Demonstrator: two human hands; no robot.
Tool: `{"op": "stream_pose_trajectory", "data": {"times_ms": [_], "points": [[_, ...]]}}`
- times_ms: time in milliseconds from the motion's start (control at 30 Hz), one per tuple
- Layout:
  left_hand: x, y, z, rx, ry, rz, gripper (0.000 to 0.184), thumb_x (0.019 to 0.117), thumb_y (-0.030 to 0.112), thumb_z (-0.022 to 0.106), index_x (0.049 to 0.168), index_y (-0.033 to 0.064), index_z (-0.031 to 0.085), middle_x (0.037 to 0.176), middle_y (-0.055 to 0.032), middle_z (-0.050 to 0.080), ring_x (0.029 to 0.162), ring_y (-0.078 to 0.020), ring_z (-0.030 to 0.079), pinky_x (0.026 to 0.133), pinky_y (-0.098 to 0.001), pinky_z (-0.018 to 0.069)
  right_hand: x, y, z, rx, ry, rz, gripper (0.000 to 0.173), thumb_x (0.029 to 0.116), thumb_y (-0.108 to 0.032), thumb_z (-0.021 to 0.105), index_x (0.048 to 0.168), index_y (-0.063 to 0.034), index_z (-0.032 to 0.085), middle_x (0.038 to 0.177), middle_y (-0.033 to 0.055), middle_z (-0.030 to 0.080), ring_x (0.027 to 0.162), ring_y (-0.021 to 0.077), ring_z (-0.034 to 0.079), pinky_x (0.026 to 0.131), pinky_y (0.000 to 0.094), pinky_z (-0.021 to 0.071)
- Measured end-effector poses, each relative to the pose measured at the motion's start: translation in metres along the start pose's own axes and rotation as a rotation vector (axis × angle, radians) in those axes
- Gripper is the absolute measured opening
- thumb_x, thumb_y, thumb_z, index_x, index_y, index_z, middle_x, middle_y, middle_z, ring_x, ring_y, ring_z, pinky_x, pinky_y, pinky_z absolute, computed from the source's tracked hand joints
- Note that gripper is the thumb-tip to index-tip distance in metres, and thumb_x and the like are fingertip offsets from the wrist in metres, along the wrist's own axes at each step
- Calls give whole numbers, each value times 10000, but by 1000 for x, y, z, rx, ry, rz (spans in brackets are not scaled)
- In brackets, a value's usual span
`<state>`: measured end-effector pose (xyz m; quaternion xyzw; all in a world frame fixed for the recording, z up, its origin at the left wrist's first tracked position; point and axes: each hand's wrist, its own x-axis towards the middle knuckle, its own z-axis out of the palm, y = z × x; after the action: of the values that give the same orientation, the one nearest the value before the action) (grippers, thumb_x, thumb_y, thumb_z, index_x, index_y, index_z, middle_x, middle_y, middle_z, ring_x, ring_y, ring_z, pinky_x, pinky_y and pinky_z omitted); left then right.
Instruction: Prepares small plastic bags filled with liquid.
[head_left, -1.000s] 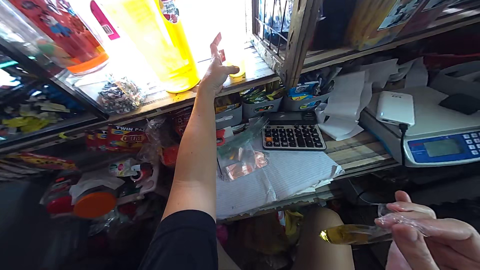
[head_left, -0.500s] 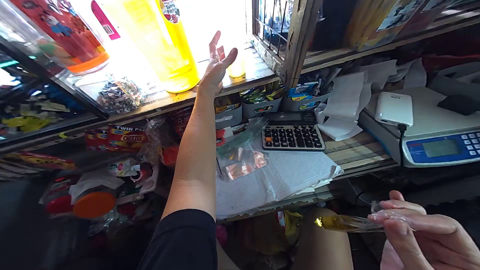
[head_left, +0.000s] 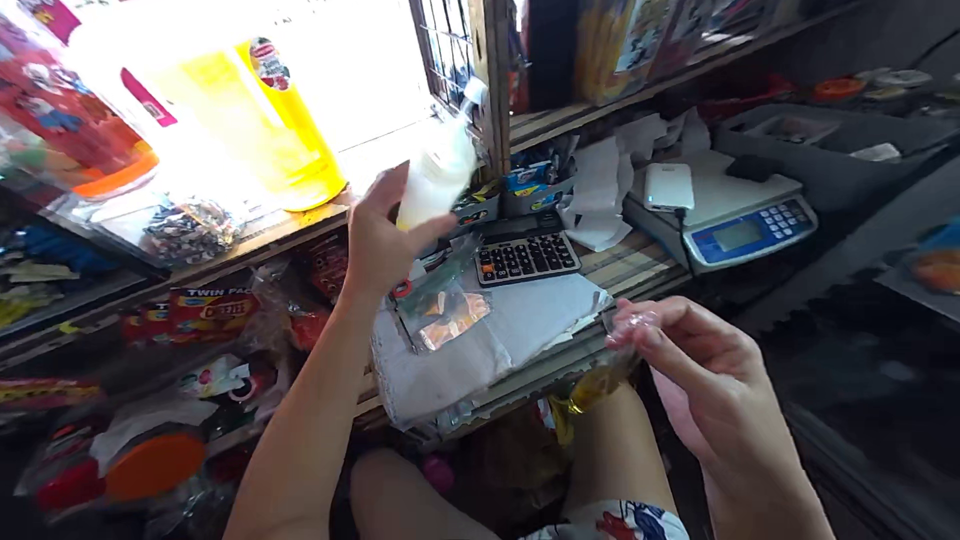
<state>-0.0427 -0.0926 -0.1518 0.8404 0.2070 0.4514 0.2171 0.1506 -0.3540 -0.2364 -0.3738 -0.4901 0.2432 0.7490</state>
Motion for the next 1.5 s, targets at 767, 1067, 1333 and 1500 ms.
{"op": "stream_pose_trajectory", "data": {"times_ms": [767,1067,1333,1500], "points": [[-69,70,-25,388,-107,547,374,947,128,700,1320,163,699,1302,-110,657,1301,-298,558,1177,-527,353,-4,-15,34,134,-94,185,74,938,-139,728,1004,-111,746,942,39,760,910,107,732,872,247,599],[-54,91,-33,573,-152,772,355,987,85,613,1304,212,712,1262,-134,681,1281,-354,579,1176,-611,313,1,-8,38,134,-88,234,41,918,-123,744,941,-90,742,915,39,760,895,112,734,863,259,602],[-9,133,-41,763,-298,1067,402,1018,-24,493,1330,152,677,1313,-142,675,1330,-340,567,1192,-585,299,17,-6,49,111,19,156,56,884,-112,768,917,-155,754,885,-39,736,871,30,689,848,206,575],[19,146,-48,864,-350,1117,489,1006,-82,451,1372,179,645,1348,-152,636,1338,-357,536,1123,-568,356,33,-16,51,124,-1,120,42,927,-108,728,944,-146,731,900,-36,721,878,43,686,853,227,581]]}}
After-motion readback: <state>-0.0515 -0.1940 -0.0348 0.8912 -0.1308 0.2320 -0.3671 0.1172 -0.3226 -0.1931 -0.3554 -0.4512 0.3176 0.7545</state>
